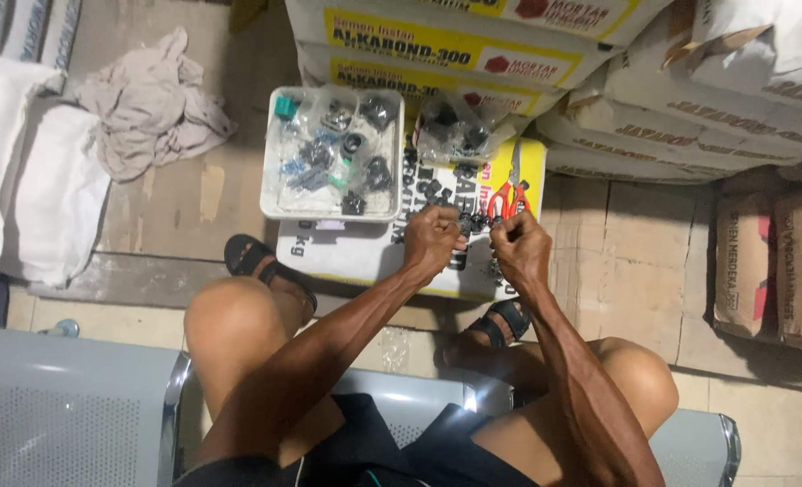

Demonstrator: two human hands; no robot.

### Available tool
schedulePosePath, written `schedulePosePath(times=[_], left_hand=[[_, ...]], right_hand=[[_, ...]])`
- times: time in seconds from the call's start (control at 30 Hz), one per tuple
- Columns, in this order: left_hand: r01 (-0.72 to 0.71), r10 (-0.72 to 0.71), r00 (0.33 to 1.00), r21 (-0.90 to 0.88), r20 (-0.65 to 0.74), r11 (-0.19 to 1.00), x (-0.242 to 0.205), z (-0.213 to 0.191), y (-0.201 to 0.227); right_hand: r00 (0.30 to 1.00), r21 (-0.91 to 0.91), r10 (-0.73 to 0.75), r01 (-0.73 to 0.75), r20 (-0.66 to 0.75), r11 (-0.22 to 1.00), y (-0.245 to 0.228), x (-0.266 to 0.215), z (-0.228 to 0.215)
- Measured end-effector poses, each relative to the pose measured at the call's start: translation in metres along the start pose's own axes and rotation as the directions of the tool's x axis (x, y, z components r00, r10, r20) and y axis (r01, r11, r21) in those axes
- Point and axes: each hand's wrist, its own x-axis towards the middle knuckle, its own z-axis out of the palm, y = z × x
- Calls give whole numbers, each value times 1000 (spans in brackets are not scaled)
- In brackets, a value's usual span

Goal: Sorting small black hardware components from a pile into a plastic organizer box

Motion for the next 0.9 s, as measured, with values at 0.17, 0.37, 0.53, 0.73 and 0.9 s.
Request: schedulePosePath(times=[0.17,0.37,0.53,0.73,0.9], left_hand=[[78,-82,997,-240,-6,968,-14,4,42],[46,-50,999,-204,-12,978,-13,-2,39],[52,-57,998,-238,-17,970,-12,-9,31],[57,-62,998,-281,-6,958,-7,-12,28],[45,-49,999,-251,-7,967,-10,-14,25]], right_hand=[[996,371,-76,56,40,927,-113,-30,-30],[957,427,-290,265,-6,865,-93,-41,-13],[948,393,-318,292,1,872,-92,-48,-3],[931,366,-364,343,-14,865,-94,-46,2],[921,287,-390,367,23,885,-96,-47,2]])
